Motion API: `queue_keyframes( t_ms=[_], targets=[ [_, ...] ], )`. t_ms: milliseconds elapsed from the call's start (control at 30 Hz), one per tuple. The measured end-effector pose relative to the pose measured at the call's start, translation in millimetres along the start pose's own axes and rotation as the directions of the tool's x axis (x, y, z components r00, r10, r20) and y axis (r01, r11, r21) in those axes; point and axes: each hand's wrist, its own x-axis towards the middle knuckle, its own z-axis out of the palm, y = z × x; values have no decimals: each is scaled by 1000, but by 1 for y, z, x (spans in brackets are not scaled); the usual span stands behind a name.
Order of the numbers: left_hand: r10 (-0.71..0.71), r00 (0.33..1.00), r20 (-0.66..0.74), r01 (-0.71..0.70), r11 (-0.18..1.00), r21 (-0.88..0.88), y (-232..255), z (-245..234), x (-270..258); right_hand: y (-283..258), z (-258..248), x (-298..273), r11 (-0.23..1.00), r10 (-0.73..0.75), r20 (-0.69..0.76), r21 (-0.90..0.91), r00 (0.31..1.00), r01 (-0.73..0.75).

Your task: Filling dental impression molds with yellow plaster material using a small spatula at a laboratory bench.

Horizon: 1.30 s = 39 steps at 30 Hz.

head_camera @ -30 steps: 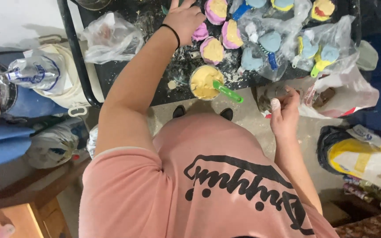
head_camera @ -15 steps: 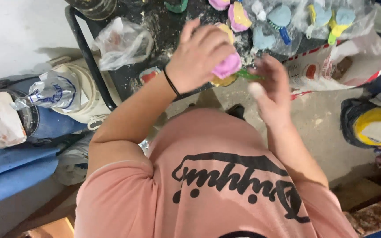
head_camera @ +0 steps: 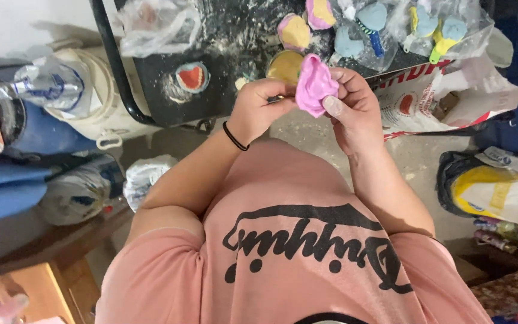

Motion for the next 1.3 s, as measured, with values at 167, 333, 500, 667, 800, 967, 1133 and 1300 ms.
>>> queue_keyframes(
  t_ms=[167, 333, 500, 667, 800, 967, 1133, 1300],
  targets=[
    [-9, 999, -41, 13, 994, 108, 9, 13, -20, -4, -2, -12, 998, -3, 31, -57, 1000, 5],
    [63, 996, -70, -49, 982, 182, 3, 18, -39, -4, -6, -23, 997, 10, 87, -79, 996, -3],
    [210, 975, -69, -190, 955, 227, 25, 6, -45, -10, -25, -27, 992, 12, 170, -128, 985, 10],
    [400, 913, 80, -404, 857, 320, 62, -38, -36, -32, -52, -24, 887, -94, -26, -456, 995, 72],
    [24, 998, 57, -18, 995, -94, 17, -129, -30, -5, -95, -19, 882, -130, -247, -472, 960, -2],
    [108, 958, -267, 212, 366, 906, -10, -170, -13, 43, -109, -19, 196, 104, -339, -915, 935, -354],
    [-45, 952, -302, 142, 941, 308, -25, -118, 0, 76, -66, -12, 761, 157, -292, -573, 943, -304],
    [-370, 912, -175, 321, 912, -256, -73, -71, -5, 66, -36, -7, 639, -155, -197, -767, 968, -54]
  ],
)
